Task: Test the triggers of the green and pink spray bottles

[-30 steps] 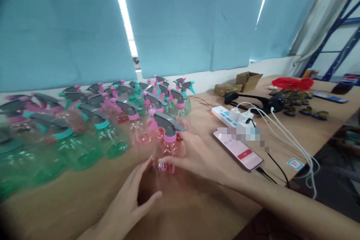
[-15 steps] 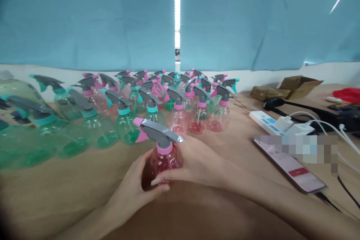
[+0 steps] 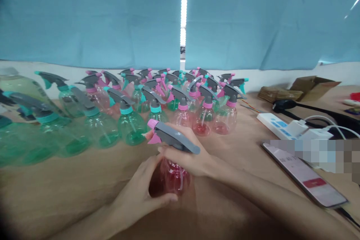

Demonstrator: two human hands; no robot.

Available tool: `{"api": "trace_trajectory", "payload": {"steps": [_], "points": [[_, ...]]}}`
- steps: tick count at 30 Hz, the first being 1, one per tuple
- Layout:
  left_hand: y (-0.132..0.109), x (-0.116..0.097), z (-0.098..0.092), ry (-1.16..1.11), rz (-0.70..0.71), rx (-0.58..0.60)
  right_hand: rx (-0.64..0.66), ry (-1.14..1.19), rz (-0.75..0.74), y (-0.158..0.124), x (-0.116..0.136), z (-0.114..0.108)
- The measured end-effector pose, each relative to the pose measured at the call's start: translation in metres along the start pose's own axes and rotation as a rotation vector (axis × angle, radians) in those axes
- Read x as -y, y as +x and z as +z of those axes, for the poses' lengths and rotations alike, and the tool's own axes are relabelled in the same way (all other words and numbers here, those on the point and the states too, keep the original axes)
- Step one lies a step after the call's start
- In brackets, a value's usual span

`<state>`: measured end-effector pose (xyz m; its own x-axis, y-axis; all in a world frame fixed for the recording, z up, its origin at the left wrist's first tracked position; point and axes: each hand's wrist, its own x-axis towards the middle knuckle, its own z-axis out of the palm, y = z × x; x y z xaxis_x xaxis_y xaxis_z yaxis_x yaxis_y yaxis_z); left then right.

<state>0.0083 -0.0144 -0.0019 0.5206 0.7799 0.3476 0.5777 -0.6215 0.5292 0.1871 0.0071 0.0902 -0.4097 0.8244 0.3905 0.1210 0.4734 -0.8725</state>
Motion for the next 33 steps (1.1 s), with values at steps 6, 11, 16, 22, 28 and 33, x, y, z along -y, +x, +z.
{"api": "trace_trajectory", "payload": {"steps": [6, 11, 16, 22, 28, 33], "points": [[0.008, 0.005, 0.005, 0.204, 0.084, 0.102, -0.126, -0.124, -0.030, -0.006, -0.026, -0.016], [0.006, 0.010, 0.011, 0.348, 0.107, 0.142, -0.300, -0.217, 0.048, -0.013, -0.048, -0.030], [0.004, 0.012, 0.013, 0.374, 0.116, 0.109, -0.241, -0.179, 0.022, -0.017, -0.059, -0.037], [0.005, 0.016, 0.014, 0.371, 0.155, 0.078, -0.281, -0.199, -0.058, -0.013, -0.049, -0.035], [0.005, 0.015, 0.013, 0.368, 0.151, 0.080, -0.230, -0.165, -0.072, -0.010, -0.041, -0.033], [0.005, 0.014, 0.012, 0.371, 0.136, 0.104, -0.236, -0.189, -0.061, -0.011, -0.036, -0.033]]}}
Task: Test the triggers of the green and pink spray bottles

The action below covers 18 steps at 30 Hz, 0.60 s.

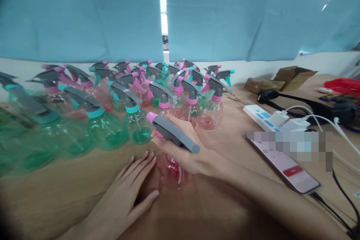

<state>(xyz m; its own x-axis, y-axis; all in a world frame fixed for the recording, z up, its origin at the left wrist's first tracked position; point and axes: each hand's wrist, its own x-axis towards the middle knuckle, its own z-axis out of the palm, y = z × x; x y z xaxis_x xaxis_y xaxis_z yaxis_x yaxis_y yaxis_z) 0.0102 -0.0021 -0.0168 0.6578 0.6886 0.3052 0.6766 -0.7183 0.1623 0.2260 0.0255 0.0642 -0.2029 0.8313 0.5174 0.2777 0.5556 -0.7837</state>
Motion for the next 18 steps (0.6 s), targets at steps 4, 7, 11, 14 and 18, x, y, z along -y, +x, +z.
{"api": "trace_trajectory", "payload": {"steps": [4, 7, 11, 14, 18], "points": [[-0.0003, 0.0006, 0.0009, 0.006, 0.013, -0.021, -0.017, 0.029, 0.046, -0.0005, 0.0032, 0.0002], [-0.0009, 0.0006, 0.0010, 0.006, 0.015, -0.047, -0.004, 0.062, 0.071, -0.0013, 0.0058, 0.0012], [-0.0010, -0.0004, -0.0004, 0.027, 0.025, -0.040, -0.035, 0.059, 0.070, -0.0018, 0.0093, 0.0020], [-0.0008, -0.0017, -0.0017, 0.038, 0.013, -0.010, -0.024, 0.073, 0.032, -0.0011, 0.0101, 0.0018], [-0.0006, -0.0024, -0.0024, 0.030, 0.002, 0.020, -0.015, 0.098, -0.009, -0.0007, 0.0103, 0.0011]]}}
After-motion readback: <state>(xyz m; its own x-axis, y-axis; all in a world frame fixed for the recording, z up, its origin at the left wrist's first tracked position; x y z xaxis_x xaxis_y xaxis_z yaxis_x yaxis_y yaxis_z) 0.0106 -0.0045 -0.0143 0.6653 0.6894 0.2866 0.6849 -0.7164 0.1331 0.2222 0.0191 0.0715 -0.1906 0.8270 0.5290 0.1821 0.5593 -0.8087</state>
